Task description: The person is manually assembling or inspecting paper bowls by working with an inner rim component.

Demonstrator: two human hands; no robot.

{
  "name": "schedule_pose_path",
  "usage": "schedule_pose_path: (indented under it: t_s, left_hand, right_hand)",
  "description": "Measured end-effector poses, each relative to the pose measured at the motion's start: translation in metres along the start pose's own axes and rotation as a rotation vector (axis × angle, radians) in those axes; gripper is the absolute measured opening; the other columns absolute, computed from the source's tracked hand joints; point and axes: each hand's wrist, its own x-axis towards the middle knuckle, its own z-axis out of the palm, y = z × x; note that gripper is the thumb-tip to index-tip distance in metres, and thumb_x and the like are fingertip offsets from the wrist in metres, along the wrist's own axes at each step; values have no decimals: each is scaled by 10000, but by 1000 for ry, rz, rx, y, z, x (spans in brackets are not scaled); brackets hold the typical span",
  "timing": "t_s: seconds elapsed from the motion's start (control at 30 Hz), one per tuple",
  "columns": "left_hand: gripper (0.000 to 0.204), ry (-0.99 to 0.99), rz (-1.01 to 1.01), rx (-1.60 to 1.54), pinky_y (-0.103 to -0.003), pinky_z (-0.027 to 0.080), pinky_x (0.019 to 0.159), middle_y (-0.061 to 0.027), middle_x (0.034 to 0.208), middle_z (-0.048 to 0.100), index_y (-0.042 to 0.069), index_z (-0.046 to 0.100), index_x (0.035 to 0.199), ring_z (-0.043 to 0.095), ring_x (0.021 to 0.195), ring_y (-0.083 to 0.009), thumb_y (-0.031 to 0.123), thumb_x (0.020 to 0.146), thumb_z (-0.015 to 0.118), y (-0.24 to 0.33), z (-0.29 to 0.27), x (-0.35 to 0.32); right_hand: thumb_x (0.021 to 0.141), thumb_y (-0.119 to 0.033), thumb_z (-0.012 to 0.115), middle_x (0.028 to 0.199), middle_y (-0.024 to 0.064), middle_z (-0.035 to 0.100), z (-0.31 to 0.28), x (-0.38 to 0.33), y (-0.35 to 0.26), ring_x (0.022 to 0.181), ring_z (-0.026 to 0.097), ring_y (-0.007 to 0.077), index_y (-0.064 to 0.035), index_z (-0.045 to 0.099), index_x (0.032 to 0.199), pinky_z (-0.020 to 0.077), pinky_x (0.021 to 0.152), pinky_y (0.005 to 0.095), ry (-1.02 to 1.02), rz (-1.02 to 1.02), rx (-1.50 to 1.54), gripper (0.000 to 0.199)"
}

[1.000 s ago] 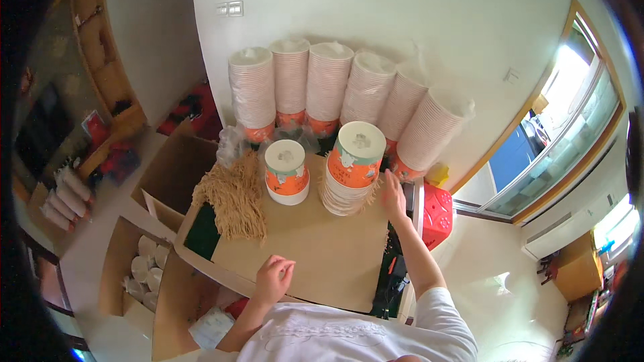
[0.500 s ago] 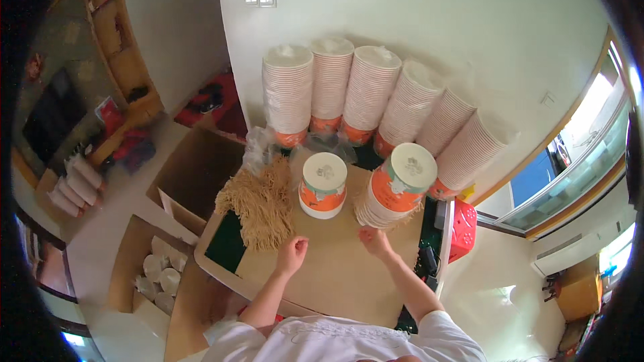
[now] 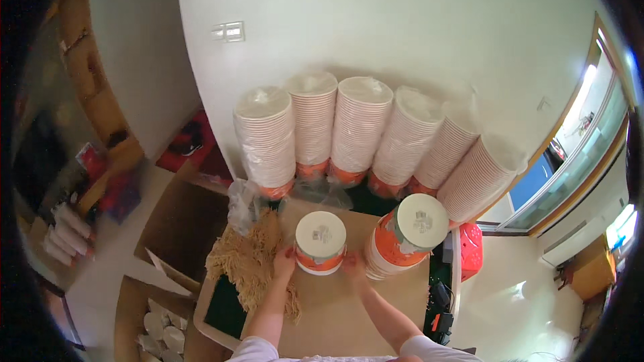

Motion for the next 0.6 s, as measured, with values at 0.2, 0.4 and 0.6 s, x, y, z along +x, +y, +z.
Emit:
schedule_pose_path:
  t_s: [0.2,0.4,0.6]
  left_hand:
    - [175,-7,-168,-127,-319,476,662,-118,743,644,18,646,846,618,690,-203,159,746,620,-49,15,40]
    - [147,-77,-261,-198,-275,455,538,-83,680,633,13,653,785,581,588,-140,149,737,625,-20,-6,41]
    - [122,-62,-266,-239,-241,418,468,-48,656,613,6,629,798,538,540,-99,118,751,614,36,-23,29]
  right_hand:
    - [903,-311,428,732,68,567,14,-8,-14,660,530,144,-35,563,819,439,575,287,226,-183,386,319]
    - [868,-173,500,697,12,536,10,-35,-82,634,493,78,-45,554,807,400,546,216,85,2,89,152]
    - [875,-177,495,704,-5,533,12,-64,-145,618,480,81,-42,564,870,387,546,212,107,25,200,152]
